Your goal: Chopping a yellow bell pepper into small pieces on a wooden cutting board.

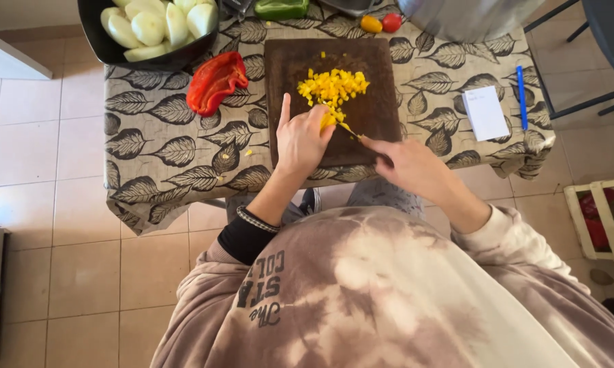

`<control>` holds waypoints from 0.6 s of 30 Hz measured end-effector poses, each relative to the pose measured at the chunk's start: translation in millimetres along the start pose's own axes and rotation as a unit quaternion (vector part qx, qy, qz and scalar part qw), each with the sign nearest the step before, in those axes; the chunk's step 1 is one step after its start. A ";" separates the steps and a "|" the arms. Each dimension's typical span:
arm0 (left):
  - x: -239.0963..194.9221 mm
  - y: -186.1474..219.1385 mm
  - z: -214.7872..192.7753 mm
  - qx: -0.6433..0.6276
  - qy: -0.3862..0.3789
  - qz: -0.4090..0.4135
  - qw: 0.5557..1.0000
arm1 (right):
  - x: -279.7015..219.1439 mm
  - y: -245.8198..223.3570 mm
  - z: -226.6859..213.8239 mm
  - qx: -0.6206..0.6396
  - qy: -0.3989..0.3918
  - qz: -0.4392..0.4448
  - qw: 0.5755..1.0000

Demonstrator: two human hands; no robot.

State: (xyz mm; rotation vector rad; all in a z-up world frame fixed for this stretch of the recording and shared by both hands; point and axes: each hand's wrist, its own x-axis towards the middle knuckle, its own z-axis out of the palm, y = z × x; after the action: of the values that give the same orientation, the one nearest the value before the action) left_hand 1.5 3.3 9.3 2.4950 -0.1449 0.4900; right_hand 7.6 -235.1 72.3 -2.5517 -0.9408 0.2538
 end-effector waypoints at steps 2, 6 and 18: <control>2.0 -0.2 0.1 0.000 -0.003 -0.009 1.000 | -0.1 0.8 0.3 0.008 0.011 -0.013 1.000; -1.7 -5.1 4.3 -0.010 0.013 0.011 1.000 | 2.0 -6.7 -3.3 0.030 -0.008 0.026 0.999; -15.5 -5.2 5.8 -0.026 0.056 -0.031 0.998 | -26.5 -6.4 -19.8 0.082 0.114 -0.011 0.990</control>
State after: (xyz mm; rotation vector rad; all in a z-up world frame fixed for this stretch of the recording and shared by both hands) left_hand -9.9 4.2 -3.7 2.4077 -0.0366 0.5905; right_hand -10.1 -254.2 93.7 -2.3577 -0.8239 0.0295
